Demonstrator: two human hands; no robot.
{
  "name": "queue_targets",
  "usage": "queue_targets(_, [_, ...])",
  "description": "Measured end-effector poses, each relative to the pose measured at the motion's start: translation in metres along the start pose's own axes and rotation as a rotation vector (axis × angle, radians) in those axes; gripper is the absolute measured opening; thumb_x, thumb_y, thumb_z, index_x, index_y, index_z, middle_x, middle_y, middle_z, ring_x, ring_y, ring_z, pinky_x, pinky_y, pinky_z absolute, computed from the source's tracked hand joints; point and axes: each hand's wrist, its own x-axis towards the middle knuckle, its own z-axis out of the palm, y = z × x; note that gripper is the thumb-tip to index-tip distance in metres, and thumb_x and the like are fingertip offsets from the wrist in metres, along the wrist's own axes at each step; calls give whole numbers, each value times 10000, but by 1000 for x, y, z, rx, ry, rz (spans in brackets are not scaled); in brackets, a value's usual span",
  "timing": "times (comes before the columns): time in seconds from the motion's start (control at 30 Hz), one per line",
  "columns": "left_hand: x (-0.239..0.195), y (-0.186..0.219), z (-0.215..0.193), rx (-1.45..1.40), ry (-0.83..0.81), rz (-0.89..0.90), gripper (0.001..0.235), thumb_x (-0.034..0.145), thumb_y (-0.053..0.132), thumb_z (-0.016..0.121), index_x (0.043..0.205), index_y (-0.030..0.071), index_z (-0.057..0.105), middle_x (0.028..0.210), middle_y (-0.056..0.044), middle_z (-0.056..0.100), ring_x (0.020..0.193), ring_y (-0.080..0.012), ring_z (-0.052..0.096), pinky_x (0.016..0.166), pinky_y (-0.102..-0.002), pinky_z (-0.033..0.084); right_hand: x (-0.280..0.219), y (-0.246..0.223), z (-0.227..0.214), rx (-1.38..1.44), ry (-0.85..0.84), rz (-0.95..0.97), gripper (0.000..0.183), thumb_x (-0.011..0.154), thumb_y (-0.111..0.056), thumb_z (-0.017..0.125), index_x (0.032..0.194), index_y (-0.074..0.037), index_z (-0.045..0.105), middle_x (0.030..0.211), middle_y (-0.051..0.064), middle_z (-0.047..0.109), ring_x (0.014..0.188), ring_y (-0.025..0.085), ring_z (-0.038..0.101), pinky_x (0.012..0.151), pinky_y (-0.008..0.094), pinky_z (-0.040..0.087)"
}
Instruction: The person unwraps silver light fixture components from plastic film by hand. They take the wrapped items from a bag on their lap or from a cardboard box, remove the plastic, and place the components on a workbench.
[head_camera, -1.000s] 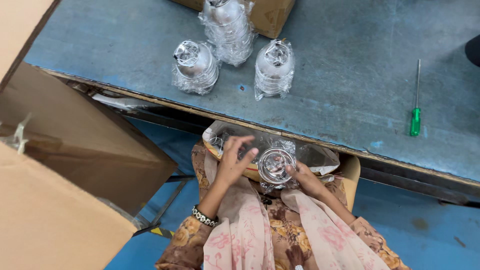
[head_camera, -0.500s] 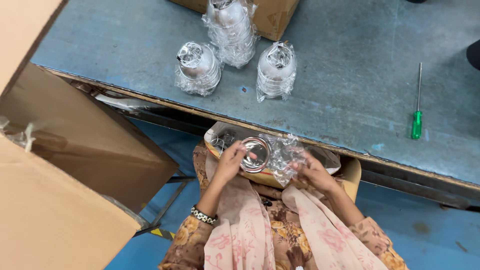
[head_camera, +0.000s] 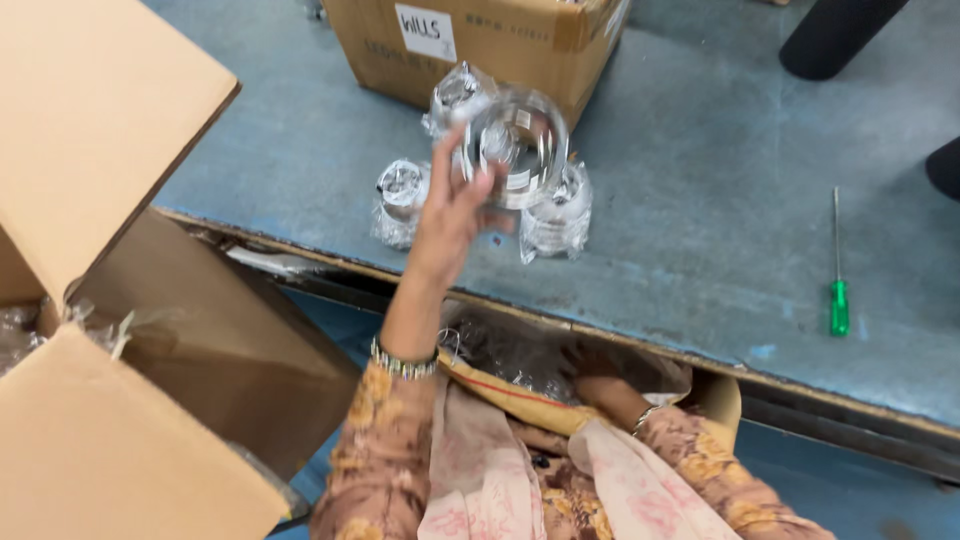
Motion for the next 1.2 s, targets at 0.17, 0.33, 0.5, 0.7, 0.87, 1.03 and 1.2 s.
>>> queue_targets(0.17, [159, 7, 8, 124, -24, 229, 703, 983, 345, 716, 1537, 149, 330, 1104, -151, 671, 835, -212, 726, 610, -307, 587, -6, -13, -19, 169, -117, 136, 730, 903, -209, 567, 1574, -52, 327, 1640, 174, 161, 1505, 404, 134, 1201, 572, 143])
queue_targets(0.33, [303, -22, 6, 498, 185, 262, 516, 967, 315, 771, 1260, -34, 528, 1072, -149, 721, 763, -192, 790, 573, -301, 635, -39, -10, -50, 289, 78, 68, 497, 894, -164, 631, 1379, -60, 603, 1635, 172, 369, 1493, 410, 287, 1196, 473, 298])
queue_targets(0.5, [294, -46, 17, 864, 383, 711, 572, 940, 339, 877, 1228, -1, 519, 1238, -234, 499, 879, -227, 692, 823, -344, 635, -60, -2, -52, 724, 187, 46, 542, 868, -399, 750, 1322, -125, 636, 1483, 103, 514, 1475, 341, 312, 1171, 434, 310])
queue_targets(0.7, [99, -52, 47, 1034, -149, 503, 774, 837, 417, 922, 1425, 128, 509, 1341, -177, 533, 1245, -375, 590, 1038, -454, 501, -87, 6, -75, 888, 320, 109, 468, 903, -447, 685, 1260, -145, 655, 1211, 153, 707, 1120, 341, 677, 957, 436, 517])
queue_targets(0.87, [32, -68, 42, 1423, -210, 273, 863, 620, 281, 939, 1395, 209, 567, 1405, -234, 476, 1195, -442, 546, 935, -490, 513, -122, -6, -114, 818, 475, 100, 382, 907, -379, 673, 1201, -136, 697, 1132, 136, 737, 1022, 358, 696, 847, 442, 545])
queue_targets(1.03, [32, -70, 20, 1259, -77, 233, 648, 717, 286, 915, 1283, 238, 602, 1288, -126, 571, 1100, -358, 652, 872, -448, 552, -143, -14, -139, 889, 651, -31, 292, 940, -264, 679, 1175, -92, 704, 1117, 119, 761, 1012, 315, 727, 856, 406, 558])
queue_targets(1.2, [15, -50, 18, 970, 130, 321, 582, 781, 298, 883, 1291, 214, 616, 1269, -82, 609, 1048, -290, 702, 816, -382, 603, -151, -7, -159, 1166, 887, 30, 282, 931, -174, 692, 1196, -78, 713, 1147, 82, 777, 1021, 219, 753, 872, 348, 582])
